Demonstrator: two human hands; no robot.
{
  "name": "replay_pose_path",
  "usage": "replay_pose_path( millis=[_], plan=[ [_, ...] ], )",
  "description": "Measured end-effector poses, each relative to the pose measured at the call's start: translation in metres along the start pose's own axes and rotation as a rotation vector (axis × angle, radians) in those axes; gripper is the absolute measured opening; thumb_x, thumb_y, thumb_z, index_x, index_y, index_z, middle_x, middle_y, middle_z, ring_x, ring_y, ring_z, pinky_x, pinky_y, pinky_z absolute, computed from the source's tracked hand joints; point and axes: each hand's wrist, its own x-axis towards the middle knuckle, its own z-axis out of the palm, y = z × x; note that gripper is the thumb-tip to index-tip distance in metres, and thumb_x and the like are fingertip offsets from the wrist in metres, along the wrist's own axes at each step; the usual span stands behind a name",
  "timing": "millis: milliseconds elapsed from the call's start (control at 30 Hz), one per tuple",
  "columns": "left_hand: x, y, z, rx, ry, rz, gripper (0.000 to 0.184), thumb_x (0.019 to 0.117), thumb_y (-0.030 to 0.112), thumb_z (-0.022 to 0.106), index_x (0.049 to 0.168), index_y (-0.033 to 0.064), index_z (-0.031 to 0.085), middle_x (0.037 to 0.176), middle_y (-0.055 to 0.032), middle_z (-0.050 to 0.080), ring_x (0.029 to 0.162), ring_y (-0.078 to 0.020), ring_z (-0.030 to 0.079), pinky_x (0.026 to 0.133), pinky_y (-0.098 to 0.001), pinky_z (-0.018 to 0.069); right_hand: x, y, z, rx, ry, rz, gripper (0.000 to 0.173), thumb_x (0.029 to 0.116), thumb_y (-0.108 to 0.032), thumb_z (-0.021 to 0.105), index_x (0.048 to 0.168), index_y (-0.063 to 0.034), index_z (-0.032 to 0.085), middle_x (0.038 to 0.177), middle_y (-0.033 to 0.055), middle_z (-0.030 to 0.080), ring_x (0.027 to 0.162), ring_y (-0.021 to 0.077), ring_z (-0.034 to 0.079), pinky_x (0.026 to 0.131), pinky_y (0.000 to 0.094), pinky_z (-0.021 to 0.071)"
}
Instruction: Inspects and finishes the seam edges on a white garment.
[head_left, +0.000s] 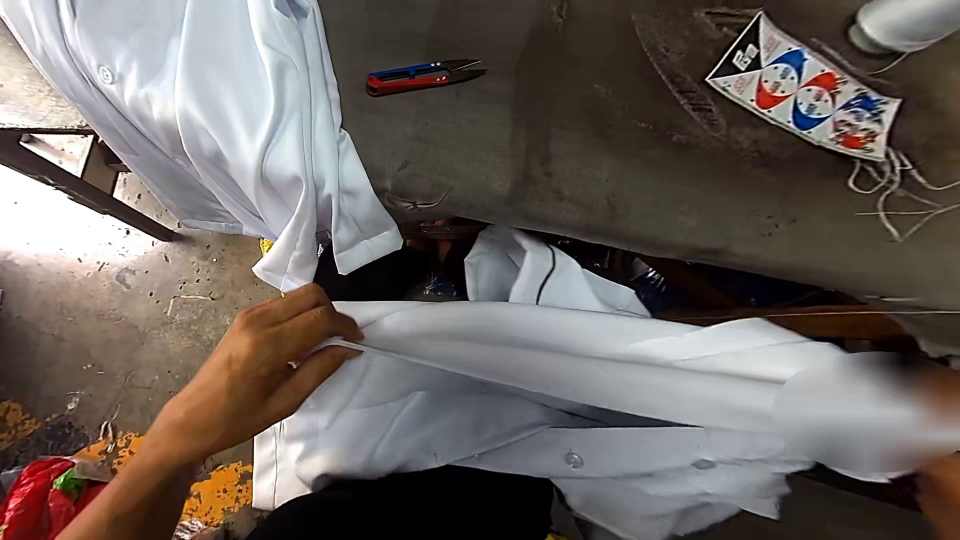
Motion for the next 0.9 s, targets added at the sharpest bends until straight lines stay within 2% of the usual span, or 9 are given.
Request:
replay_pose_path(
  millis=[67, 167, 300, 433, 500, 633, 767, 833, 900],
  plan=[
    [0.000, -0.005, -0.019, -0.348, -0.170, -0.115, 0.021, 0.1036, 0.025, 0.062, 0.100, 0.0077, 0.073, 0.089, 0.0042, 0.066, 0.081, 0.0003, 0.060, 0.071, -0.0166, 0.0499, 0.012, 0.011, 0.001, 0.157, -0.258, 0.043, 0.020, 0.0903, -0.029, 0.077, 0.109, -0.0282, 0.071, 0.105, -0.0169, 0.069, 0.098, -0.0013, 0.066, 0.085, 0.0173, 0.0555],
    [-0.003, -0.010, -0.035, -0.535, -0.291, -0.259, 0.022, 0.1055, 0.027, 0.058, 0.097, 0.0113, 0.070, 0.078, 0.0111, 0.062, 0.068, 0.0059, 0.055, 0.060, -0.0113, 0.0442, 0.020, 0.011, 0.005, 0.307, -0.468, 0.154, 0.015, 0.0914, -0.029, 0.075, 0.105, -0.0249, 0.075, 0.101, -0.0141, 0.073, 0.093, -0.0002, 0.068, 0.083, 0.0188, 0.0557],
    [-0.013, -0.026, -0.035, -0.442, -0.339, -0.369, 0.024, 0.1062, 0.029, 0.056, 0.097, 0.0124, 0.071, 0.077, 0.0099, 0.062, 0.067, 0.0041, 0.056, 0.059, -0.0133, 0.0454, 0.025, 0.019, 0.008, 0.213, -0.525, 0.167, 0.013, 0.0976, -0.030, 0.067, 0.102, -0.0202, 0.075, 0.098, -0.0132, 0.073, 0.090, -0.0017, 0.067, 0.082, 0.0193, 0.0552],
    [-0.024, -0.050, -0.018, -0.129, -0.316, -0.533, 0.030, 0.1054, 0.039, 0.054, 0.093, 0.0187, 0.072, 0.081, 0.0091, 0.063, 0.073, 0.0009, 0.058, 0.066, -0.0213, 0.0479, 0.024, 0.015, 0.043, -0.255, -0.266, 0.246, 0.040, 0.1010, -0.039, 0.061, 0.106, -0.0014, 0.071, 0.092, 0.0054, 0.069, 0.075, 0.0036, 0.062, 0.068, 0.0228, 0.0525],
    [-0.024, -0.050, -0.016, -0.081, -0.284, -0.523, 0.032, 0.1060, 0.041, 0.052, 0.092, 0.0199, 0.072, 0.081, 0.0098, 0.064, 0.074, 0.0014, 0.060, 0.067, -0.0221, 0.0493, 0.024, 0.005, 0.050, -0.241, -0.187, 0.212, 0.037, 0.1048, -0.030, 0.056, 0.113, 0.0029, 0.069, 0.100, 0.0060, 0.069, 0.081, 0.0017, 0.063, 0.074, 0.0200, 0.0540],
    [-0.016, -0.037, -0.020, 0.131, -0.175, -0.400, 0.028, 0.1043, 0.039, 0.053, 0.097, 0.0211, 0.074, 0.091, 0.0108, 0.067, 0.085, 0.0002, 0.063, 0.076, -0.0269, 0.0540, 0.022, -0.028, 0.061, -0.041, -0.100, 0.115, 0.025, 0.1072, -0.020, 0.052, 0.116, -0.0030, 0.068, 0.099, -0.0068, 0.069, 0.084, -0.0015, 0.066, 0.077, 0.0162, 0.0565],
    [0.007, -0.004, 0.004, 0.324, -0.041, -0.208, 0.027, 0.1010, 0.032, 0.058, 0.105, 0.0107, 0.074, 0.108, -0.0037, 0.068, 0.102, -0.0173, 0.063, 0.087, -0.0401, 0.0529, 0.017, -0.071, 0.083, 0.165, -0.156, 0.035, 0.027, 0.1056, -0.020, 0.057, 0.131, -0.0168, 0.066, 0.100, -0.0065, 0.073, 0.082, 0.0047, 0.069, 0.073, 0.0206, 0.0579],
    [0.014, 0.007, 0.027, 0.205, -0.121, -0.125, 0.029, 0.1012, 0.034, 0.061, 0.112, 0.0102, 0.074, 0.115, -0.0044, 0.070, 0.112, -0.0158, 0.064, 0.097, -0.0369, 0.0538, 0.014, -0.089, 0.099, 0.231, -0.208, 0.023, 0.045, 0.1037, -0.020, 0.061, 0.147, -0.0244, 0.051, 0.102, -0.0048, 0.075, 0.082, 0.0076, 0.071, 0.072, 0.0219, 0.0601],
    [0.018, 0.009, 0.053, 0.136, -0.244, -0.087, 0.041, 0.1004, 0.041, 0.063, 0.124, 0.0093, 0.071, 0.122, -0.0082, 0.068, 0.119, -0.0200, 0.062, 0.102, -0.0393, 0.0519, 0.010, -0.104, 0.117, 0.321, -0.268, 0.043, 0.042, 0.1029, -0.021, 0.064, 0.144, -0.0225, 0.055, 0.101, -0.0038, 0.075, 0.081, 0.0083, 0.072, 0.070, 0.0221, 0.0615]
  ],
)
